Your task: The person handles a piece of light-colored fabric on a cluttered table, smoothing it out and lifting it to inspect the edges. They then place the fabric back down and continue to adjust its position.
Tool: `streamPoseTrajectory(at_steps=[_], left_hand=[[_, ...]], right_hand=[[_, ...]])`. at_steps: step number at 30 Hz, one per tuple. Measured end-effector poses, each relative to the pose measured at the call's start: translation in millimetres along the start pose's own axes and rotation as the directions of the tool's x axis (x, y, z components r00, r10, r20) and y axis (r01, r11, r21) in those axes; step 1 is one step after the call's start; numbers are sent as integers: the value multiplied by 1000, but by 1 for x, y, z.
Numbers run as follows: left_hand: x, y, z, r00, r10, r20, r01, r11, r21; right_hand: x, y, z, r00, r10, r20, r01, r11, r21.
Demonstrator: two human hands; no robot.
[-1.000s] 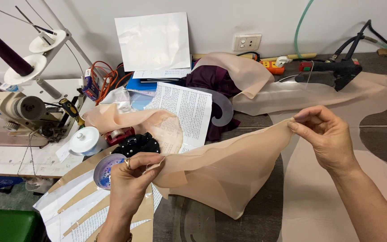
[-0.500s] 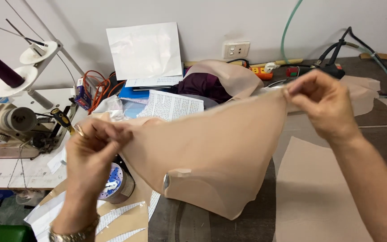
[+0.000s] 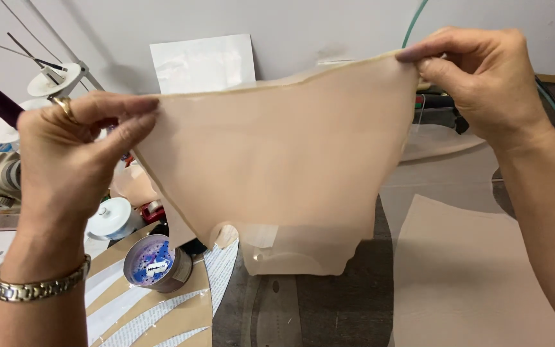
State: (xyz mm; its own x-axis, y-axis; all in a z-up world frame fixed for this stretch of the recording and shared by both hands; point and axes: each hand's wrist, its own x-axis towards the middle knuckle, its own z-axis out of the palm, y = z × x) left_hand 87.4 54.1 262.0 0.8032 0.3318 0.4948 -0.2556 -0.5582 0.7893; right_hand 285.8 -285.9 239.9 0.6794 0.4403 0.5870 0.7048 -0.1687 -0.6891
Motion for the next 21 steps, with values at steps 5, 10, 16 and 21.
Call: streamPoseTrajectory(at_steps=[5, 10, 16, 21], left_hand=[[5, -1, -8, 997, 48, -59, -53, 995, -85], [12, -11, -9, 992, 45, -114, -50, 998, -41], [26, -30, -29, 986, 120, -113, -130, 988, -83], [37, -29, -23, 994, 90, -69, -94, 994, -50]], right_hand=[[-2, -10, -6, 1000, -26, -15, 26, 998, 52], [0, -8, -2, 999, -47, -11, 47, 998, 37], [-5, -6, -18, 992, -46, -118, 50, 998, 32], [11, 11, -22, 997, -8, 75, -8, 977, 213]])
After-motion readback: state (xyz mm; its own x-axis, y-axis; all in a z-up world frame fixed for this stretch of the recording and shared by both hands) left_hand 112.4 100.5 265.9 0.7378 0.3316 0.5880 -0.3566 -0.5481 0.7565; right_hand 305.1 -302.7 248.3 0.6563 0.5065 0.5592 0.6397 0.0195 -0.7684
